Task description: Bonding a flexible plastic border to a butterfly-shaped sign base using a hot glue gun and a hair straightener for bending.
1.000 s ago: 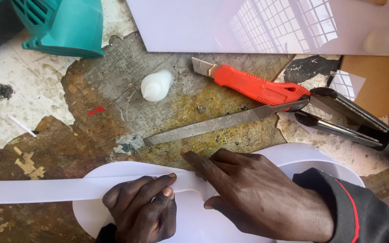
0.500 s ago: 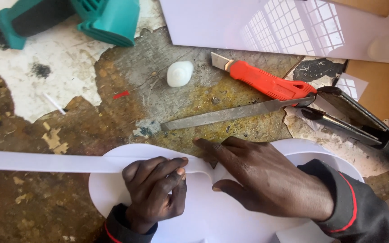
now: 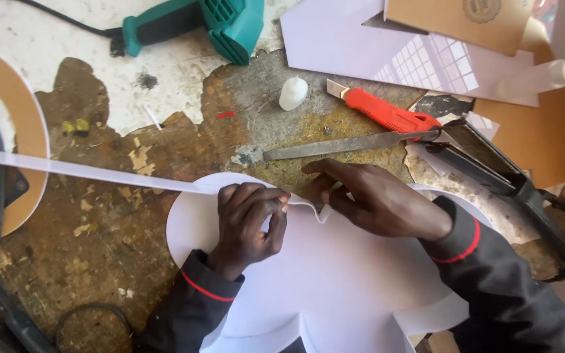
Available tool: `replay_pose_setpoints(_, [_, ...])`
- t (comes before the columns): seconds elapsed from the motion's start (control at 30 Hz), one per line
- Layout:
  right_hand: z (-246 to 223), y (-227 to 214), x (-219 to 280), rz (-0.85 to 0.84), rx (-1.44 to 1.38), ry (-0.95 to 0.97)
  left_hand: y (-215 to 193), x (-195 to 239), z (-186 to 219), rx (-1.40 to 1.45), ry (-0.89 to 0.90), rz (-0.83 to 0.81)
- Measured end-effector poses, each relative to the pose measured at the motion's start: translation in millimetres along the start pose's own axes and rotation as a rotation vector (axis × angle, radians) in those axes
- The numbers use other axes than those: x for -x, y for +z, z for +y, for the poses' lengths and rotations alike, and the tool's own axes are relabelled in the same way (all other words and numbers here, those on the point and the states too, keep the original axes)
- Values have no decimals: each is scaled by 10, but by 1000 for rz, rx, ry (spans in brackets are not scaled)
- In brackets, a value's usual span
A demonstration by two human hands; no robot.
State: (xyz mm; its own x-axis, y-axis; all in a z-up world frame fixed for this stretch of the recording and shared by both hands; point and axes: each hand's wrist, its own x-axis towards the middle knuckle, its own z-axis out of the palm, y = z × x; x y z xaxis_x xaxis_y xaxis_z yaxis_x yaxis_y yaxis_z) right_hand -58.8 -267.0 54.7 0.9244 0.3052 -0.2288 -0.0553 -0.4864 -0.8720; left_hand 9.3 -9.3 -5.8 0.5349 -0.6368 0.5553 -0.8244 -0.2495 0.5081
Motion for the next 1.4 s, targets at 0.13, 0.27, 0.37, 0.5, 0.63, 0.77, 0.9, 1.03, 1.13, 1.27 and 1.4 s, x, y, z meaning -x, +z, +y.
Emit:
replay_pose_setpoints(0.13, [-101,4,-40,36,-108,-40,83,46,-102,52,84,150])
replay_pose_setpoints(0.27, [-33,63,-32,76,-86,-147,94,43,-114,72,95,158])
replay_pose_setpoints(0.37, [-7,103,-35,114,-65,-197,135,84,-167,43,80,146])
replay_pose_setpoints(0.5, [7,249,-39,191,62,-242,193,96,-214,50,104,170])
replay_pose_setpoints(0.63, [145,523,-65,385,254,-207,219,109,-244,31,106,183])
replay_pose_setpoints(0.77, [420,775,-137,579,415,-157,275,142,-294,32,101,183])
replay_pose_setpoints(0.9, [403,831,-151,639,411,-241,320,159,-329,16,106,193])
replay_pose_setpoints(1.03, [417,878,-183,715,476,-302,317,145,-306,3,109,211])
replay_pose_setpoints(1.13, [463,930,-214,759,504,-331,303,140,-287,-1,112,218])
replay_pose_setpoints(1.27, [398,972,-234,833,551,-392,285,111,-247,3,118,230])
replay_pose_setpoints(1.4, [440,1014,-256,865,562,-425,329,144,-301,17,126,241])
